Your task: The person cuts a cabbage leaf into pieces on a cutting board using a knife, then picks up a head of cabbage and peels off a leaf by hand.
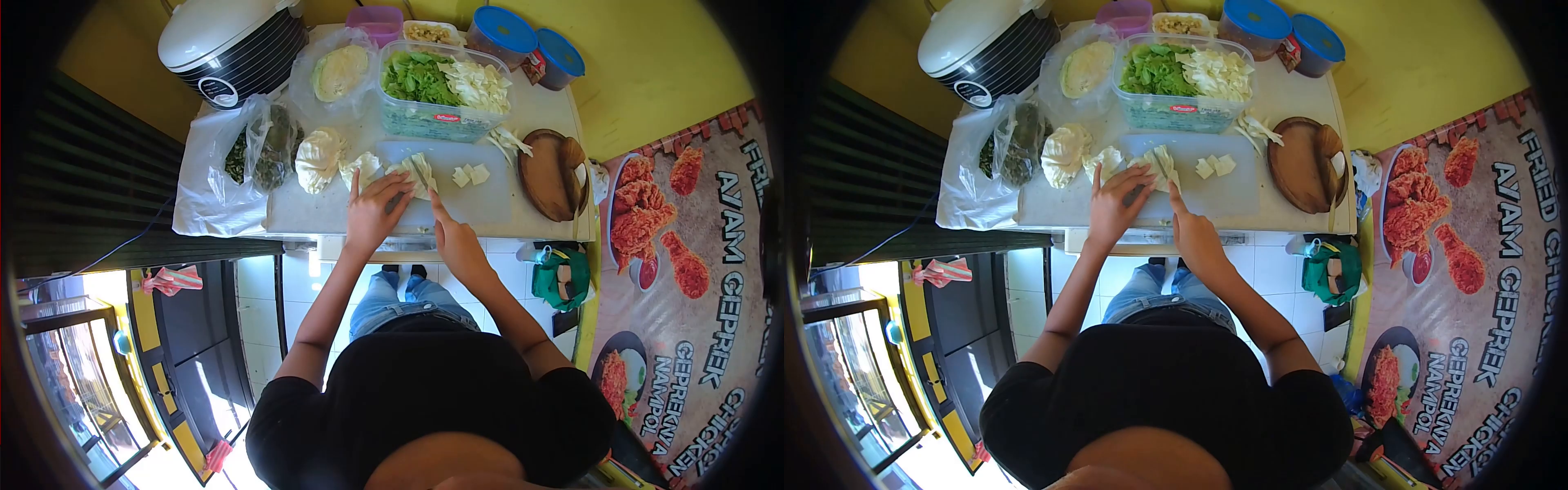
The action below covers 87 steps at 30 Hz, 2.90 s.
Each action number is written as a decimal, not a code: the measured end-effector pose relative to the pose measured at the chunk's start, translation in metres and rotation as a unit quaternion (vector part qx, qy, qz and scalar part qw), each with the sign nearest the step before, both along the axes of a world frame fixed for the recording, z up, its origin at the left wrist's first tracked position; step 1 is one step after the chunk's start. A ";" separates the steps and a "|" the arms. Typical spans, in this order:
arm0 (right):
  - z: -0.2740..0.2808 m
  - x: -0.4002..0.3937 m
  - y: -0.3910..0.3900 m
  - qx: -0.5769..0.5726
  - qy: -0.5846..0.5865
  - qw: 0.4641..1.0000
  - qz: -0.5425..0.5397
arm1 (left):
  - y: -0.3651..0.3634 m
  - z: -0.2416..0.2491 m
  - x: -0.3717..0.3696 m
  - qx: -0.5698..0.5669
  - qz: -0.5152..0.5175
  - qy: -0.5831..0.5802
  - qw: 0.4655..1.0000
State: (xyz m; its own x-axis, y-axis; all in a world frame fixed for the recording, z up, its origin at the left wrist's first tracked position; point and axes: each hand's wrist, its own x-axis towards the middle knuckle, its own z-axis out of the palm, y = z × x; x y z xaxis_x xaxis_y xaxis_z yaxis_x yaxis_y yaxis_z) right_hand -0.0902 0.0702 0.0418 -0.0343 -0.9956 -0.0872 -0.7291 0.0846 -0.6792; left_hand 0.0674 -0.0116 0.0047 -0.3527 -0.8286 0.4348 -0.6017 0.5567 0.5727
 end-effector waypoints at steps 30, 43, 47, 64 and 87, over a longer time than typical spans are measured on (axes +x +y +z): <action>-0.007 -0.035 0.057 0.015 -0.113 0.993 0.011 | 0.002 0.008 0.002 -0.020 0.007 0.001 1.000; -0.002 -0.071 0.034 -0.017 -0.151 0.987 -0.059 | -0.050 0.017 -0.016 -0.040 -0.180 -0.105 0.977; -0.016 -0.078 0.026 -0.040 -0.135 0.988 -0.060 | -0.049 0.024 -0.025 -0.059 -0.164 -0.137 0.975; -0.008 -0.068 0.013 -0.010 -0.151 0.988 -0.007 | -0.022 0.007 -0.042 -0.113 -0.034 -0.042 0.992; -0.019 -0.050 0.035 -0.049 -0.035 0.997 -0.044 | -0.014 0.001 -0.033 -0.082 -0.030 -0.019 0.996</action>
State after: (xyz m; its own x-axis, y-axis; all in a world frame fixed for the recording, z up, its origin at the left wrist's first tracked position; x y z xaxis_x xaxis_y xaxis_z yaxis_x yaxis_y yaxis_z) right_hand -0.1403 0.1050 0.0227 -0.1196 -0.9928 0.0057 -0.6717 0.0768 -0.7368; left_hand 0.0347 -0.0259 0.0062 -0.4180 -0.7253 0.5470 -0.5850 0.6756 0.4488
